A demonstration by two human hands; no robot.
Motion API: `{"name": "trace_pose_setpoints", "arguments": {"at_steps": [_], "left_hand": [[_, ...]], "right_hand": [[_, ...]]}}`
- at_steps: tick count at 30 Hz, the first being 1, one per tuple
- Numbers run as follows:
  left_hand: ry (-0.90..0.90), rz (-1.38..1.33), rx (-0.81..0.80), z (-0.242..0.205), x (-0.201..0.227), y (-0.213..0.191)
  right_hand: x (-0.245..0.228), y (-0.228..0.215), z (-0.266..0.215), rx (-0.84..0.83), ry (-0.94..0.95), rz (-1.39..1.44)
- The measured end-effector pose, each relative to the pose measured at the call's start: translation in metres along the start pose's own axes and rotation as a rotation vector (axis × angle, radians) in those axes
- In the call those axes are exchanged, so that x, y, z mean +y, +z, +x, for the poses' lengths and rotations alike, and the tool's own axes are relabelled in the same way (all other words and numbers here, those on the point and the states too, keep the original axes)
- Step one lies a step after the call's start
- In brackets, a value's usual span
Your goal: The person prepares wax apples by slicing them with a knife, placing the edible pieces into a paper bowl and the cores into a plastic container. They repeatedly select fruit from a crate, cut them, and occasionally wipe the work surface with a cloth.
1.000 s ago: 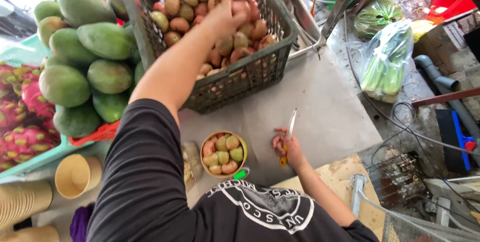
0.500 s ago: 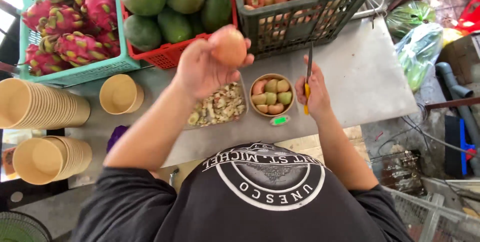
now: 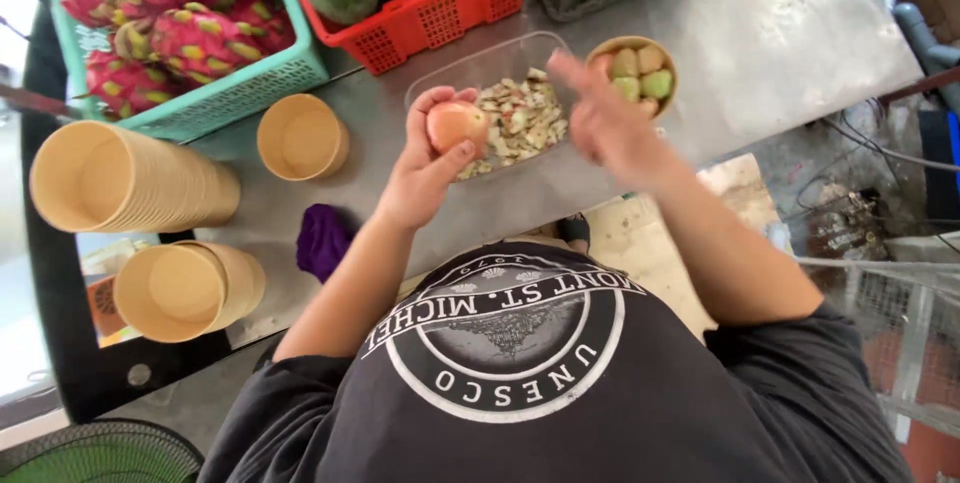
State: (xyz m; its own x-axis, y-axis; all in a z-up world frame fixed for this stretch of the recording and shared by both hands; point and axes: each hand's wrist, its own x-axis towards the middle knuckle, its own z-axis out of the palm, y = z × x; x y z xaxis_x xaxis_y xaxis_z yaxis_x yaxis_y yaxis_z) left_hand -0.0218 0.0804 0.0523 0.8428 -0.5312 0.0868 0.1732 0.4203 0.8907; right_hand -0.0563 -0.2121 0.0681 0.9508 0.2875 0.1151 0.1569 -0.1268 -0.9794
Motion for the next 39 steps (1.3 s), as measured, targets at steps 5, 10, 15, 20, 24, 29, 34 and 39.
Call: {"name": "trace_pose_setpoints", "arguments": {"at_steps": [5, 10, 15, 20, 24, 29, 34, 39], "left_hand": [[0.138, 0.182, -0.018, -0.022, 0.007, -0.014], [0.208, 0.179, -0.022, -0.019, 0.016, -0.008], [0.177, 0.293, 0.031, -0.008, 0.020, 0.000], [0.179, 0.315, 0.063, 0.001, 0.011, 0.000], [0.213, 0.402, 0.144, 0.007, -0.003, -0.003], [0.152, 0.492, 0.255, 0.005, -0.013, -0.004], [0.097, 0.627, 0.312, -0.001, -0.011, -0.009], [0.058, 0.484, 0.382, -0.002, -0.028, -0.026]], "right_hand": [[-0.023, 0.085, -0.004, -0.024, 0.002, -0.373], [-0.037, 0.090, 0.011, -0.072, -0.196, -0.487], [-0.040, 0.074, 0.022, -0.143, 0.009, -0.474], [-0.007, 0.065, 0.036, -0.127, -0.096, -0.251], [0.025, 0.058, 0.050, -0.167, -0.001, -0.075], [0.056, 0.055, 0.068, -0.220, 0.127, 0.220], [0.063, 0.066, 0.078, -0.188, 0.218, 0.350], [0.049, 0.065, 0.080, -0.075, 0.308, 0.380]]}}
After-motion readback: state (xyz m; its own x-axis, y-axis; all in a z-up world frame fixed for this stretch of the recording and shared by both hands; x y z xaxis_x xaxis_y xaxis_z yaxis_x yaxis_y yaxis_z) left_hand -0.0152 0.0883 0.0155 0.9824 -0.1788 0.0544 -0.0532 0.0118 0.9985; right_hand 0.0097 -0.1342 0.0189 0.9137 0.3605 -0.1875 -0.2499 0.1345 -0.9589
